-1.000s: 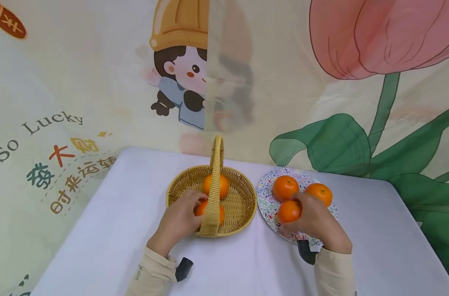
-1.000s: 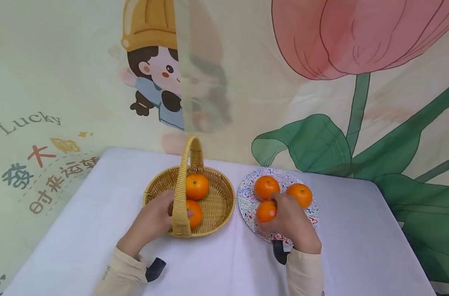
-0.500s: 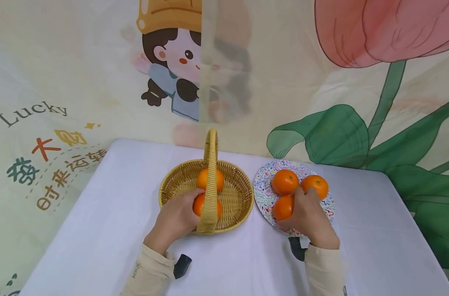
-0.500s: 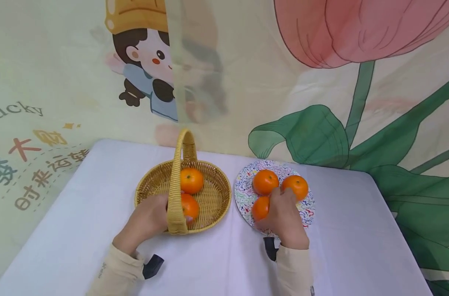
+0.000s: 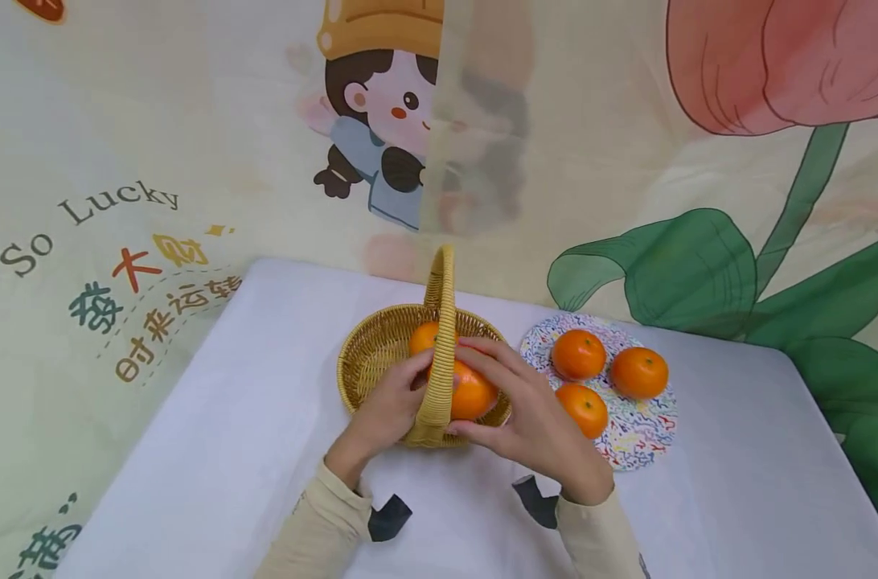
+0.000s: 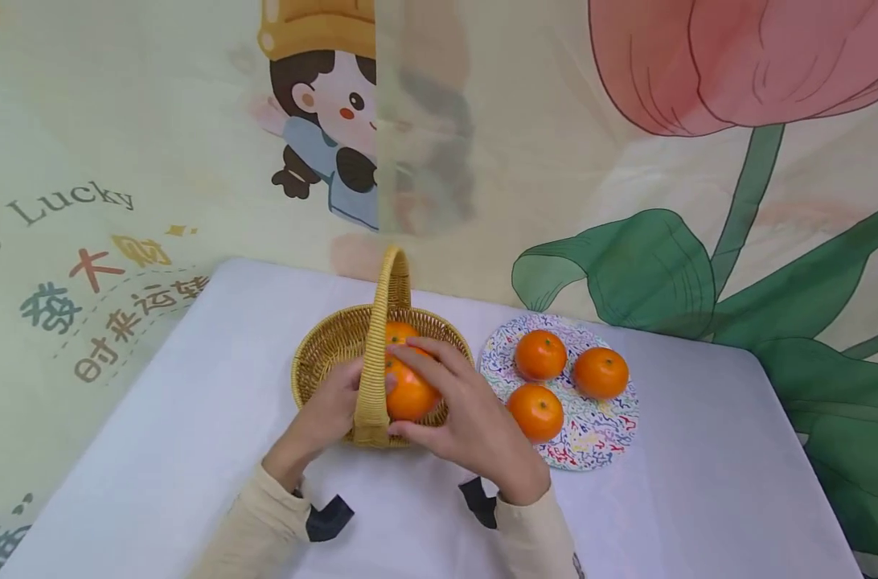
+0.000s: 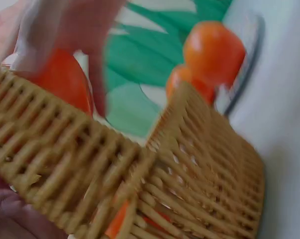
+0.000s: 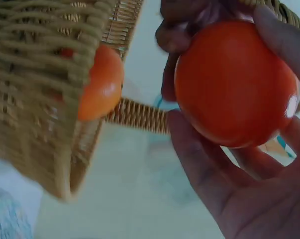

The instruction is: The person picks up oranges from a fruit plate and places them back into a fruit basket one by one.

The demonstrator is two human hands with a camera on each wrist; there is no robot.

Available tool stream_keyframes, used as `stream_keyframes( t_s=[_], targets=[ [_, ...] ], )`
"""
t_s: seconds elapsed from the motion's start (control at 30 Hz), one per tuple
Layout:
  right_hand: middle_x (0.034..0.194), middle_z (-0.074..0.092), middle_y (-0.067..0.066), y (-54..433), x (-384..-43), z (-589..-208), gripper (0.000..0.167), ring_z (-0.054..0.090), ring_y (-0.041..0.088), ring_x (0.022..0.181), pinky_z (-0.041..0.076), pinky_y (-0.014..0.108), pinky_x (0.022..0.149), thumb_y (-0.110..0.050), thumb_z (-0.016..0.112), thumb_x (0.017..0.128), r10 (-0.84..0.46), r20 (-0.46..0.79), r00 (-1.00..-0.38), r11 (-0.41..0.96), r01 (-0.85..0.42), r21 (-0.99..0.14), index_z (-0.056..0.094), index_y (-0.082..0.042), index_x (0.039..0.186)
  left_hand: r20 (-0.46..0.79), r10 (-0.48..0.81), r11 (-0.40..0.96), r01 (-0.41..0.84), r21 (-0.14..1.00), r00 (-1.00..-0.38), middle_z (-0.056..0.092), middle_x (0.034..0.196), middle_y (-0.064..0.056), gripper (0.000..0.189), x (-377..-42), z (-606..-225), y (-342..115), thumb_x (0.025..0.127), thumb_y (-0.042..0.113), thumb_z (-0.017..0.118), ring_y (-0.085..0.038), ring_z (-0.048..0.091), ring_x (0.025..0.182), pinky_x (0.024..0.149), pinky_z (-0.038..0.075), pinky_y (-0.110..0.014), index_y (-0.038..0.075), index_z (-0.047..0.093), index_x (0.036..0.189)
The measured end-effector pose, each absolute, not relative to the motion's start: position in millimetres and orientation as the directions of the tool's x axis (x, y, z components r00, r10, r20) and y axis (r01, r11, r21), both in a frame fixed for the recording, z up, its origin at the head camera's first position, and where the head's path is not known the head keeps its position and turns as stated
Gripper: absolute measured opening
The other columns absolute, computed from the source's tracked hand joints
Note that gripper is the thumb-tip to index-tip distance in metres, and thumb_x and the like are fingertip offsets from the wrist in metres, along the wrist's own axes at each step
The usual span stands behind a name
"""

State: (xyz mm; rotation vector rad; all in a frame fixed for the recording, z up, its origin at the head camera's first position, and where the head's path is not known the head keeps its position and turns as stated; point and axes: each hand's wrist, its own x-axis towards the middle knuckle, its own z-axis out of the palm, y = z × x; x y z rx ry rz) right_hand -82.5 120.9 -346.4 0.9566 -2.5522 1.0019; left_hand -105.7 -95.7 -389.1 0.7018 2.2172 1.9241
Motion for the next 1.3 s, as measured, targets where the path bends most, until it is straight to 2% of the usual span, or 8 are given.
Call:
stream_keyframes(
  t_s=[0.1,0.23,0.43,0.67,0.87,1.03,1.17,1.3],
  targets=[
    [0.131,0.053,-0.004,141.5,-81.5,-343.9,0.072,0.052,0.016,0.119,0.051,0.033,0.093,-0.03,0.091,0.067,-0.407,0.437,-0.802,0.599,-0.596,-0.535,0.058,-0.018,0.13,0.265,0.397,0.081,0.321,0.943,-0.878,0.063,0.121,-0.009,0.037,-111.0,-397.3,-88.7,0.101,0.027,0.054,-0.02,0.061,0.104,0.086,0.053,-0.031,0.005,0.06,0.13],
    [0.116,0.056,0.006,194.6,-75.5,-340.3,0.076,0.055,0.023,0.1,0.054,0.043,0.078,-0.019,0.093,0.058,-0.143,0.465,-0.874,0.779,-0.389,-0.492,0.052,-0.007,0.121,0.332,0.26,0.364,0.41,0.836,-0.907,0.058,0.122,-0.009,0.038,-125.7,-408.8,-97.7,0.09,0.012,0.069,-0.023,0.06,0.1,0.079,0.055,-0.035,0.007,0.062,0.127],
    [0.112,0.052,0.022,258.0,-75.7,-369.1,0.076,0.05,0.036,0.095,0.055,0.052,0.071,-0.024,0.088,0.066,0.144,0.113,-0.983,0.878,0.075,-0.472,0.048,0.007,0.123,0.263,0.298,0.553,0.391,0.736,-0.918,0.042,0.14,-0.011,0.075,-147.5,-431.6,-98.8,0.077,0.022,0.084,-0.029,0.046,0.125,0.102,0.042,-0.048,0.006,0.047,0.141],
    [0.116,0.058,0.02,275.0,-78.2,-394.7,0.085,0.055,0.035,0.098,0.054,0.051,0.079,-0.037,0.09,0.063,0.241,-0.159,-0.958,0.848,0.287,-0.446,0.052,0.005,0.127,0.029,0.28,0.431,0.153,0.889,-0.96,0.053,0.111,0.008,0.043,-142.3,-437.5,-82.6,0.097,0.049,0.055,-0.013,0.055,0.096,0.085,0.046,-0.038,0.03,0.04,0.133],
    [0.119,0.053,0.021,275.2,-73.8,-389.4,0.086,0.051,0.036,0.104,0.051,0.055,0.086,-0.029,0.092,0.063,0.261,-0.207,-0.943,0.827,0.329,-0.457,0.046,0.005,0.127,0.208,0.378,0.585,0.406,0.702,-0.902,0.048,0.123,-0.001,0.073,-141.4,-435.4,-76.4,0.081,0.043,0.078,-0.02,0.056,0.095,0.081,0.052,-0.038,0.014,0.044,0.139],
    [0.129,0.049,0.024,261.1,-60.7,-366.9,0.085,0.047,0.04,0.114,0.047,0.06,0.09,-0.029,0.089,0.068,0.221,-0.173,-0.96,0.861,0.275,-0.428,0.046,0.004,0.133,0.316,0.31,0.637,0.442,0.632,-0.897,0.047,0.122,-0.009,0.069,-141.0,-427.4,-81.3,0.074,0.027,0.083,-0.026,0.058,0.089,0.071,0.053,-0.039,0.004,0.055,0.133],
    [0.129,0.052,0.016,222.3,-50.6,-340.2,0.064,0.05,0.035,0.117,0.049,0.053,0.092,-0.018,0.084,0.076,0.04,0.149,-0.988,0.905,-0.027,-0.424,0.054,-0.001,0.13,0.337,0.115,0.608,0.335,0.72,-0.934,0.047,0.122,-0.009,0.069,-134.4,-398.1,-102.7,0.07,0.029,0.081,-0.03,0.058,0.092,0.074,0.052,-0.046,0.01,0.056,0.132],
    [0.126,0.056,0.014,160.3,-48.9,-320.5,0.046,0.054,0.029,0.115,0.049,0.034,0.097,-0.013,0.076,0.083,-0.227,0.619,-0.752,0.762,-0.533,-0.368,0.059,-0.001,0.124,0.465,-0.045,0.53,0.373,0.761,-0.884,0.047,0.125,-0.009,0.077,-111.4,-351.9,-130.5,0.068,0.025,0.084,-0.024,0.054,0.098,0.081,0.048,-0.037,0.01,0.052,0.136]
  ],
)
